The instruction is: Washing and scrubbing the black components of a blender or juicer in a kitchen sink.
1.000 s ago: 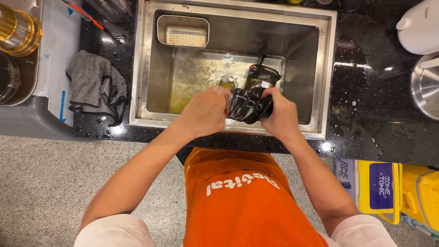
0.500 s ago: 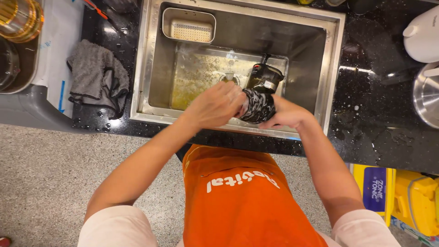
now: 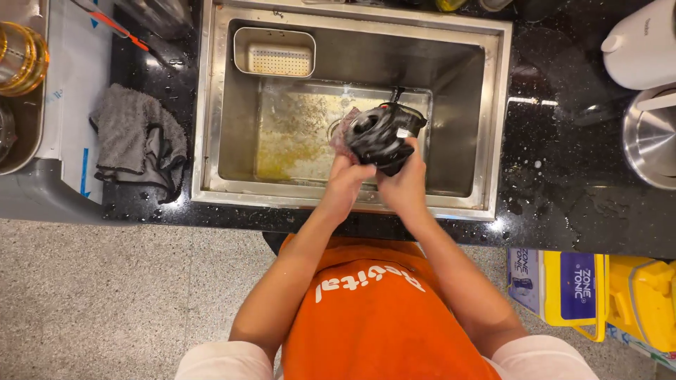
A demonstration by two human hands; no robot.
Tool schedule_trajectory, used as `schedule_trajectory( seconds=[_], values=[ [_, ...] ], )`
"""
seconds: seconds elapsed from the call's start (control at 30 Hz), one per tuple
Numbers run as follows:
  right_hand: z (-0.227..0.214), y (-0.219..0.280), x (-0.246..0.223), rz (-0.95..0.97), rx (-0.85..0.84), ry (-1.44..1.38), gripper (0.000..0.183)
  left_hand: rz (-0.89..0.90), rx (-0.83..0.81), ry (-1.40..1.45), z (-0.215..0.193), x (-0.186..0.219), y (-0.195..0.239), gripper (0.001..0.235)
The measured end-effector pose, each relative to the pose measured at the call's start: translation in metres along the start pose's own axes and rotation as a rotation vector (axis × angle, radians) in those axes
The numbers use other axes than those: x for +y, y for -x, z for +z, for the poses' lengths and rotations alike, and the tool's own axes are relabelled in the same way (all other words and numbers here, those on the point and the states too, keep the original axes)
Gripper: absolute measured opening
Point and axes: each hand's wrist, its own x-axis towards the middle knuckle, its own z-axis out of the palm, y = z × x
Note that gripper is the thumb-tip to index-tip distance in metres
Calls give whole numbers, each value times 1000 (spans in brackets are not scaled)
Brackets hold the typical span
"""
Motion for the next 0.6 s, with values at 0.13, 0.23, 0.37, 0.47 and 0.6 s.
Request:
schedule_trajectory(
  seconds=[0.13,0.23,0.37,0.47,0.6],
  values=[
    [-4,-1,10,-71,-24,96,48,50,12,-101,17,24,-9,77],
    [-20,3,-1,297,-291,-204,52,39,-94,-159,26,45,-14,82],
    [-34,-1,17,821,-858,-829,48,-109,-452,-176,30,73,-23,83],
    [-33,-3,22,859,-1019,-1016,44,-109,-519,-260,28,70,-26,78],
    [-30,-7,29,408,-656,-526,33,109,-116,-437,48,55,-23,58]
  ],
)
